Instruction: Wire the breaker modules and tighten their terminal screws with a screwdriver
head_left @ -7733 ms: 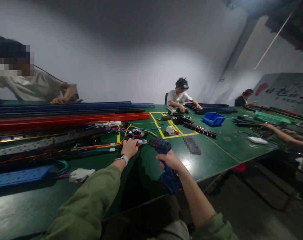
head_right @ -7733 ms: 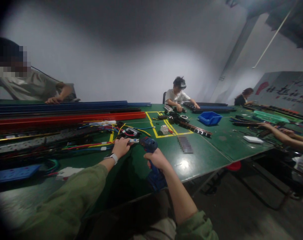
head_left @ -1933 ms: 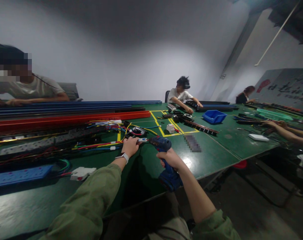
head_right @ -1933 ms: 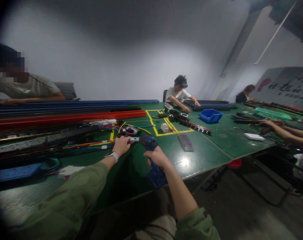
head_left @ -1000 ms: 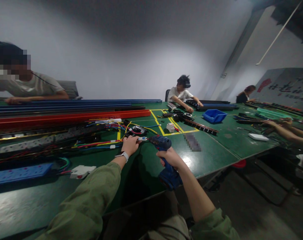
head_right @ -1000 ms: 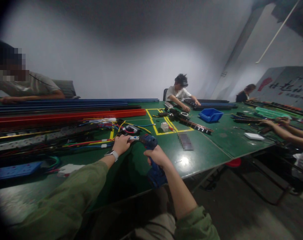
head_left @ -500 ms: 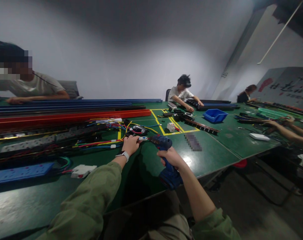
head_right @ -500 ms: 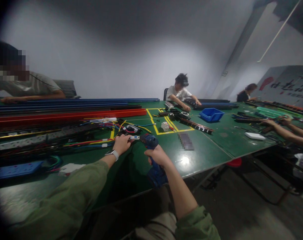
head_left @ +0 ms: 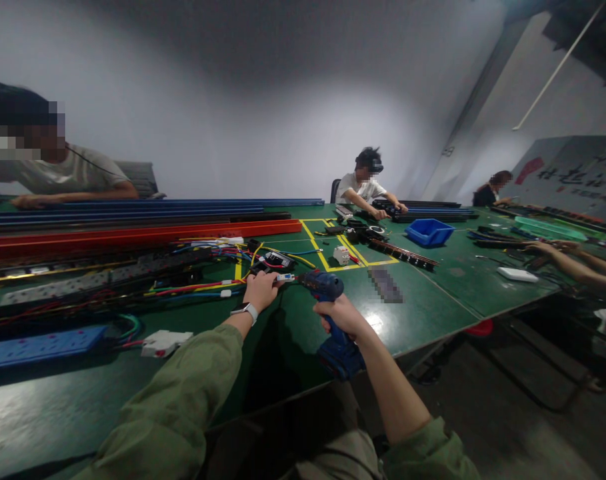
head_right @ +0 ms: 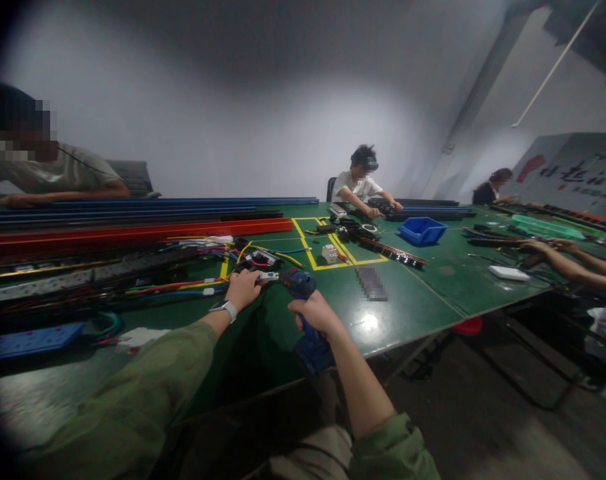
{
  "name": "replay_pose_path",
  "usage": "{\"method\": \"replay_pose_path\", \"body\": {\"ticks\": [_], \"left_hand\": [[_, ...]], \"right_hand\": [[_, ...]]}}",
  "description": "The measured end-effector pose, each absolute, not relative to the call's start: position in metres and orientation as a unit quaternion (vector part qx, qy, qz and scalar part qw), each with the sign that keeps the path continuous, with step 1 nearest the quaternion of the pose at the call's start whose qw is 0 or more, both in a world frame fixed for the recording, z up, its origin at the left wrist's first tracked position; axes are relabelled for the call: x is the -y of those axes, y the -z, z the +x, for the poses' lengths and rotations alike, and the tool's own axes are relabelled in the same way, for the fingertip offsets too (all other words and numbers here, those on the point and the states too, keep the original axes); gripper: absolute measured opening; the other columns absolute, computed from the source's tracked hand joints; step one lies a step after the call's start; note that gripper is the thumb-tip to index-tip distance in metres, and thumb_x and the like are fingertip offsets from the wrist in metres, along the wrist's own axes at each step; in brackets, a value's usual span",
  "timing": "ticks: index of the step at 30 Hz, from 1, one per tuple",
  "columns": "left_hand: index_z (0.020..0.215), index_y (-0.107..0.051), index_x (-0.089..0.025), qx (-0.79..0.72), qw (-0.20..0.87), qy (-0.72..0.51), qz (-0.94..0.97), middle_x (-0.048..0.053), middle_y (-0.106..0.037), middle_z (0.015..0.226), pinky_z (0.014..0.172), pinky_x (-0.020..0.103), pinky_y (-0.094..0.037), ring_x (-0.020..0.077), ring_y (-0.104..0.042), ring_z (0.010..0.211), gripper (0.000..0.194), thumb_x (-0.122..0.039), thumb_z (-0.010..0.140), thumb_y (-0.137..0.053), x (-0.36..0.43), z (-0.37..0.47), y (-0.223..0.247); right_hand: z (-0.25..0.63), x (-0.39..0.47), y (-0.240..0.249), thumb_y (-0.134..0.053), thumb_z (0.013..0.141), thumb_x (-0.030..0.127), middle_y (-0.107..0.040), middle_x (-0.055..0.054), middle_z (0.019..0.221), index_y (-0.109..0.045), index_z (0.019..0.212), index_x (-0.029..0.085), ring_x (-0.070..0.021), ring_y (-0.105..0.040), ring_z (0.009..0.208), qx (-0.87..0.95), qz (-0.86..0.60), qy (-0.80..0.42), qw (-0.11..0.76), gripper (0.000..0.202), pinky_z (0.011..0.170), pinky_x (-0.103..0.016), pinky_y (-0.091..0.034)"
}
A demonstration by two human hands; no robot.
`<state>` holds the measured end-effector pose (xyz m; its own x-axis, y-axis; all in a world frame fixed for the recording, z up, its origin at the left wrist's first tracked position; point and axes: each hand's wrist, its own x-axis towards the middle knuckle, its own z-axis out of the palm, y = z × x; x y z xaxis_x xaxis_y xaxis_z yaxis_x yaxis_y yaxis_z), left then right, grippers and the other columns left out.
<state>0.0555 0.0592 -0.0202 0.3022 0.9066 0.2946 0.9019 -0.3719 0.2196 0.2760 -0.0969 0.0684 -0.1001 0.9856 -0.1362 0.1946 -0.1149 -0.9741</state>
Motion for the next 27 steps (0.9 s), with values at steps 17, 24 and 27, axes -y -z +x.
{"method": "replay_pose_path", "body": {"ticks": [17, 24, 27], "left_hand": [[0.118, -0.066, -0.027, -0.569, 0.018, -0.181, 0.802, 0.011, -0.071, 0.108, 0.095, 0.045, -0.030, 0.0305, -0.053, 0.113, 0.032, -0.035, 0.093, -0.049, -0.0566, 0.0563, 0.0163], [0.119, -0.066, -0.026, -0.568, 0.019, -0.181, 0.803, 0.011, -0.071, 0.110, 0.095, 0.046, -0.030, 0.0312, -0.053, 0.113, 0.032, -0.032, 0.092, -0.050, -0.0541, 0.0570, 0.0127], [0.118, -0.066, -0.026, -0.572, 0.024, -0.173, 0.802, 0.011, -0.071, 0.110, 0.095, 0.045, -0.030, 0.0308, -0.053, 0.113, 0.032, -0.033, 0.092, -0.050, -0.0534, 0.0574, 0.0113]], "right_hand": [[0.2754, 0.0986, -0.0693, -0.063, 0.074, 0.026, -0.051, 0.005, 0.042, -0.051, 0.070, 0.020, -0.0108, -0.047, 0.037, 0.547, -0.544, -0.506, 0.387, 0.014, 0.041, -0.022, -0.036], [0.2758, 0.0973, -0.0689, -0.063, 0.072, 0.024, -0.049, 0.006, 0.041, -0.052, 0.074, 0.020, -0.0112, -0.047, 0.037, 0.541, -0.545, -0.507, 0.391, 0.012, 0.041, -0.022, -0.035], [0.2763, 0.0969, -0.0682, -0.063, 0.073, 0.025, -0.050, 0.006, 0.041, -0.053, 0.076, 0.020, -0.0118, -0.047, 0.037, 0.544, -0.547, -0.505, 0.388, 0.011, 0.041, -0.022, -0.035]]}}
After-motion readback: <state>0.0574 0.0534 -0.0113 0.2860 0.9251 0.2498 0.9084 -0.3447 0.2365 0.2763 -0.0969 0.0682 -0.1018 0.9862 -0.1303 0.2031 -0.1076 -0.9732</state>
